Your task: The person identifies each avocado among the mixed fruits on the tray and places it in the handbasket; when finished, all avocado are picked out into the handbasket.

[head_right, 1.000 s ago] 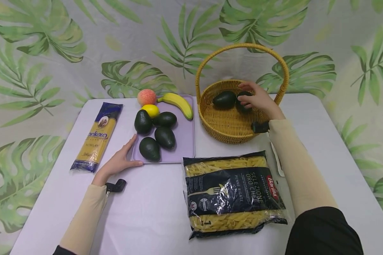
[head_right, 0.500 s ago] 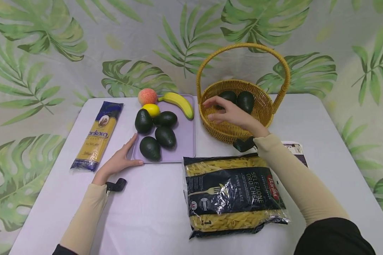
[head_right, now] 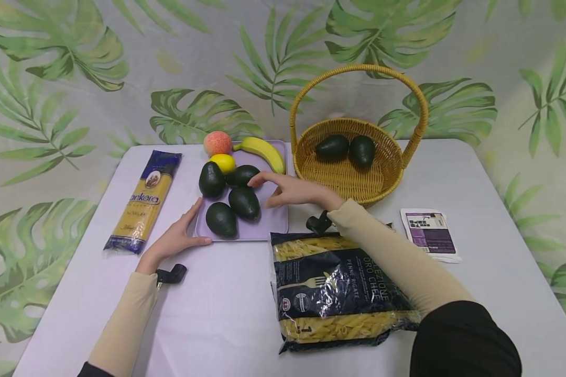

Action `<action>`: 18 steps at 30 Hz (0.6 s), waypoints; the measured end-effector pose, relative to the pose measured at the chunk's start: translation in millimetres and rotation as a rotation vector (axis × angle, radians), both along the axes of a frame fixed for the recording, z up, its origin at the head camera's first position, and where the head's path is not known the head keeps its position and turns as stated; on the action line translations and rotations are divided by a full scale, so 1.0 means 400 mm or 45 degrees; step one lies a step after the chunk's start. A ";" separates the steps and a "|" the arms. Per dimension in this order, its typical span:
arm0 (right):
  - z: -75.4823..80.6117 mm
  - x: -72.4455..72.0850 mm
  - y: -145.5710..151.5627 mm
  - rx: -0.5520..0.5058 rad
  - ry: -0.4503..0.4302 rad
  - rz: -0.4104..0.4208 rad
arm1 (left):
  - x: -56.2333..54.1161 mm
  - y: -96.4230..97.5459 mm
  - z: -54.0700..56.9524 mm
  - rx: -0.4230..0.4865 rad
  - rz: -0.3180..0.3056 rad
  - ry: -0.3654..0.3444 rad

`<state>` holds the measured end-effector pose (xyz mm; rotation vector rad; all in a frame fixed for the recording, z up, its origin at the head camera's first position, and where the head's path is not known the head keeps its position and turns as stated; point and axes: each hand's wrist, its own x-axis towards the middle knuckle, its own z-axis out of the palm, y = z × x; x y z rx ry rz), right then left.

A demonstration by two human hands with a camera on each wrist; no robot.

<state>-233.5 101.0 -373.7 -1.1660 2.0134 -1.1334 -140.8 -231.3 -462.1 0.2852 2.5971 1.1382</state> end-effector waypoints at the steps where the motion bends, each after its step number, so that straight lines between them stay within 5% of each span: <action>1: -0.005 -0.001 -0.012 0.006 0.003 0.013 | 0.000 0.000 0.000 -0.003 0.000 0.001; 8: -0.027 -0.008 -0.077 0.092 0.029 0.073 | -0.001 0.001 0.001 0.001 0.001 -0.004; 18: -0.042 -0.018 -0.124 0.339 0.261 0.087 | -0.001 0.001 0.002 -0.004 0.001 -0.006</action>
